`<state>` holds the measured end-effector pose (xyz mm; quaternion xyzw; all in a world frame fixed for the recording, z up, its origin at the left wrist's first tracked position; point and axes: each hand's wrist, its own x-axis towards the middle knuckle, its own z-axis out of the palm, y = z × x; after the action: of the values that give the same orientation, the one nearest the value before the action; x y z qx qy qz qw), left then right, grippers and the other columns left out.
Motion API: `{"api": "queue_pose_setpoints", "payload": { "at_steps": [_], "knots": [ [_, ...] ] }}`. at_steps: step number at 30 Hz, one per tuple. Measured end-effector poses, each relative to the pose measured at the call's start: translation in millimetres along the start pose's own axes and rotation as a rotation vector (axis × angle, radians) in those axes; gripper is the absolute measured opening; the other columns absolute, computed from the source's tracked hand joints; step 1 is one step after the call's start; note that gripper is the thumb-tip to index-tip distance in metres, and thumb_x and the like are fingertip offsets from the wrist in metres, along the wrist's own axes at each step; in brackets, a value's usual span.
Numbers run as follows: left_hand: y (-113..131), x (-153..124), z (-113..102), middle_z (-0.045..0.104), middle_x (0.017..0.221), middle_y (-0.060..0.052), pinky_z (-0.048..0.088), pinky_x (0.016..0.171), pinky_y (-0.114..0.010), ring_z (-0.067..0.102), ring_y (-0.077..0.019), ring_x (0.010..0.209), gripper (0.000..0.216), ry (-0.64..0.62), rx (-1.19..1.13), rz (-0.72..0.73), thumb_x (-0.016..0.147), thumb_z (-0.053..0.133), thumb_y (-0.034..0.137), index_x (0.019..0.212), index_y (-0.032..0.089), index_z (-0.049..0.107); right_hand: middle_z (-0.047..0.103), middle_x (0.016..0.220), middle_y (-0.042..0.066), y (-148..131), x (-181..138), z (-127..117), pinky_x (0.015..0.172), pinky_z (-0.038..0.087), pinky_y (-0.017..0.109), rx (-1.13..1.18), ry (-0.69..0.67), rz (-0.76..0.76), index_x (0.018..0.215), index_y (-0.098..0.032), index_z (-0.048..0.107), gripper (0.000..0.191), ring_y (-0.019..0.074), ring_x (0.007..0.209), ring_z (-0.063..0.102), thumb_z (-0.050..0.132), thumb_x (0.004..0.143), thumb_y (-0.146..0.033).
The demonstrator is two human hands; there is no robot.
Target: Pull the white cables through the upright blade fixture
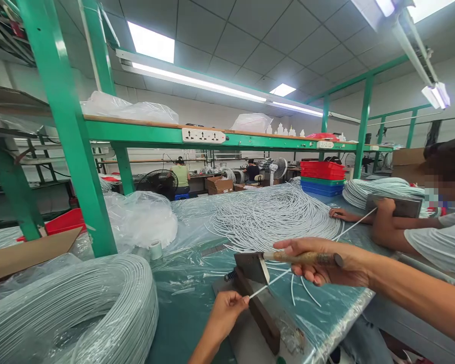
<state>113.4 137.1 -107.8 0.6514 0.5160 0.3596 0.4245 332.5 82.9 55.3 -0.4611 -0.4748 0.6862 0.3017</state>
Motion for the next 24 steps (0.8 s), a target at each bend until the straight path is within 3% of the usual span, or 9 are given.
{"api": "queue_pose_setpoints", "payload": {
  "at_steps": [5, 10, 18, 24],
  "knots": [
    [-3, -3, -2, 0.042, 0.047, 0.002, 0.022, 0.052, -0.025, 0.039, -0.0134, 0.052, 0.027, 0.047, 0.012, 0.045, 0.064, 0.049, 0.04, 0.048, 0.02, 0.043, 0.058, 0.06, 0.002, 22, -8, -2, 0.033, 0.038, 0.01, -0.073, 0.035, 0.061, 0.128, -0.015, 0.027, 0.056, 0.0066, 0.037, 0.052, 0.048, 0.077, -0.021],
    [-3, -2, -1, 0.048, 0.04, 0.002, 0.025, 0.048, -0.023, 0.038, -0.0107, 0.042, 0.024, -0.081, -0.06, -0.014, 0.069, 0.044, 0.038, 0.053, 0.02, 0.043, 0.055, 0.057, 0.0, 34, -13, 0, 0.029, 0.035, 0.011, -0.079, 0.048, 0.058, 0.13, -0.016, 0.024, 0.065, 0.0079, 0.035, 0.051, 0.046, 0.07, -0.014],
    [5, 2, -6, 0.028, 0.03, 0.01, 0.014, 0.041, -0.022, 0.022, -0.0057, 0.033, 0.028, -0.16, -0.156, -0.129, 0.066, 0.054, 0.038, 0.047, 0.02, 0.043, 0.056, 0.057, 0.0, 34, -12, 2, 0.029, 0.035, 0.013, -0.049, 0.1, 0.082, 0.127, -0.01, 0.023, 0.067, 0.0072, 0.033, 0.046, 0.047, 0.066, -0.016],
    [5, -1, -10, 0.04, 0.029, 0.007, 0.018, 0.044, -0.023, 0.028, -0.0056, 0.032, 0.029, -0.183, -0.158, -0.108, 0.062, 0.052, 0.045, 0.05, 0.019, 0.046, 0.052, 0.053, -0.003, 33, -10, 4, 0.027, 0.032, 0.012, -0.068, 0.093, 0.098, 0.11, -0.015, 0.04, 0.051, 0.0057, 0.031, 0.042, 0.052, 0.061, -0.021]
  ]
}}
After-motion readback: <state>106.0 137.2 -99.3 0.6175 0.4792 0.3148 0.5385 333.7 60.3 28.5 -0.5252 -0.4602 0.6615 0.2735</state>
